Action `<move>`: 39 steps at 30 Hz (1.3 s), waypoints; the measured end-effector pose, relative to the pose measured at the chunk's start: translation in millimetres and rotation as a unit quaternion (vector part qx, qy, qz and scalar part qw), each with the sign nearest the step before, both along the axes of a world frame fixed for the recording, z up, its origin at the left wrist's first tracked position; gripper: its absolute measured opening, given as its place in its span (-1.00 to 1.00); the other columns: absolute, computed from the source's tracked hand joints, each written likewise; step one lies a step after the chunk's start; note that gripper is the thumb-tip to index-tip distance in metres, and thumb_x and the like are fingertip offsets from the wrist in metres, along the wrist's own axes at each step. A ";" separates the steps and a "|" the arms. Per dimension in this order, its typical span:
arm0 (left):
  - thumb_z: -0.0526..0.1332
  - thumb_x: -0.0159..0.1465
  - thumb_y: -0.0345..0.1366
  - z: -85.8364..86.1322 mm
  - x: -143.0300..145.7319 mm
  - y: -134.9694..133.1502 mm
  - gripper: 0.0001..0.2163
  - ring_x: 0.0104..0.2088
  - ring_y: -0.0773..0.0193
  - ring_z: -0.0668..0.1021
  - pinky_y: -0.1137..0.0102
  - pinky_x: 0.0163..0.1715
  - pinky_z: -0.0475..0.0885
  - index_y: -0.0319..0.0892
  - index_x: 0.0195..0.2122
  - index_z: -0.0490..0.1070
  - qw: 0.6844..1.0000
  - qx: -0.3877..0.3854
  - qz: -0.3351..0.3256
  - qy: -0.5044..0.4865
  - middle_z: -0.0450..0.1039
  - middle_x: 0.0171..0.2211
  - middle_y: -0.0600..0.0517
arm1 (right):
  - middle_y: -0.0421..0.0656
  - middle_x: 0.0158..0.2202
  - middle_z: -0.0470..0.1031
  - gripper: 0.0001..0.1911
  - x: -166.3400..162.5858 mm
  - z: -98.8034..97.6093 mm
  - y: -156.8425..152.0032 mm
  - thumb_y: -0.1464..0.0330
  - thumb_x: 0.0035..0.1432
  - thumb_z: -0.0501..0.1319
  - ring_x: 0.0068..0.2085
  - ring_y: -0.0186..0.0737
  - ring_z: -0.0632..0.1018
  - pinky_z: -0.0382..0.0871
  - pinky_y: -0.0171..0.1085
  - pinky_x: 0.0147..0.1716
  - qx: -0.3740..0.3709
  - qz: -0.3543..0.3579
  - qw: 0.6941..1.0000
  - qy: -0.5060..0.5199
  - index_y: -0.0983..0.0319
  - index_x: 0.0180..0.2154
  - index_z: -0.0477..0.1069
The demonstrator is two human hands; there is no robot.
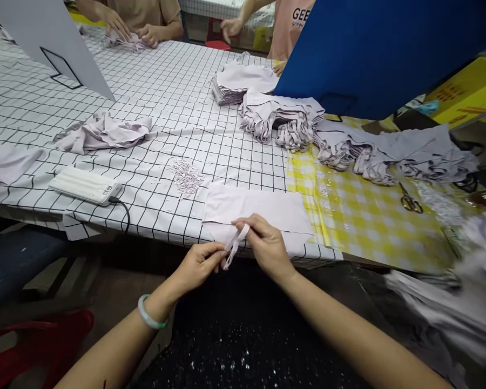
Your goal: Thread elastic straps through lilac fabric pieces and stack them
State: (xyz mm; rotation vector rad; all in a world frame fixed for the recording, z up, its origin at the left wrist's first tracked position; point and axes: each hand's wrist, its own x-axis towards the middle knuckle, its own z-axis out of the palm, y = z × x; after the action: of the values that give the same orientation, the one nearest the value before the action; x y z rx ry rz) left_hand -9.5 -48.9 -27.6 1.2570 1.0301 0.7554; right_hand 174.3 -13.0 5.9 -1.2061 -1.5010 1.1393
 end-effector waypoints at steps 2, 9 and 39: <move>0.17 0.34 -0.13 0.7 0.8 2.6 -0.72 -0.55 0.38 0.43 0.46 -0.48 0.34 -0.24 -0.20 0.54 1.000 -0.005 -0.004 0.014 0.52 -0.48 0.01 | -0.18 -0.30 0.47 -0.76 5.5 5.3 19.5 0.14 0.21 0.26 -0.29 -0.26 0.45 0.36 -0.25 -0.21 -0.072 -0.019 0.997 0.037 0.11 -0.26 0.62; 0.13 0.35 -0.12 -7.9 1.8 1.7 -0.70 -0.56 0.38 0.42 0.44 -0.50 0.34 -0.21 -0.13 0.54 0.999 -0.017 -0.018 0.046 0.53 -0.47 0.01 | -0.27 -0.45 0.38 -0.58 8.8 11.2 54.2 0.02 -0.03 0.40 -0.40 -0.35 0.44 0.39 -0.30 -0.31 -0.239 -0.051 0.941 0.234 0.20 -0.30 0.47; 0.17 0.23 -0.40 23.9 20.9 46.7 -0.91 -0.29 0.23 0.46 0.29 -0.26 0.45 -0.21 -0.23 0.39 0.961 0.240 0.019 0.137 0.43 -0.29 -0.05 | -0.32 -0.58 0.27 -0.68 9.3 10.2 -27.5 0.08 0.23 0.16 -0.59 -0.42 0.22 0.11 -0.38 -0.60 -0.268 0.022 0.961 0.058 0.22 -0.34 0.38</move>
State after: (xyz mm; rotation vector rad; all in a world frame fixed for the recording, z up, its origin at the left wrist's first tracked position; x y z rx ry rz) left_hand 11.3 -2.1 -3.7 1.8007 1.1336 0.9130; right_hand 183.6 -40.5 16.1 -1.4325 -1.1662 1.6854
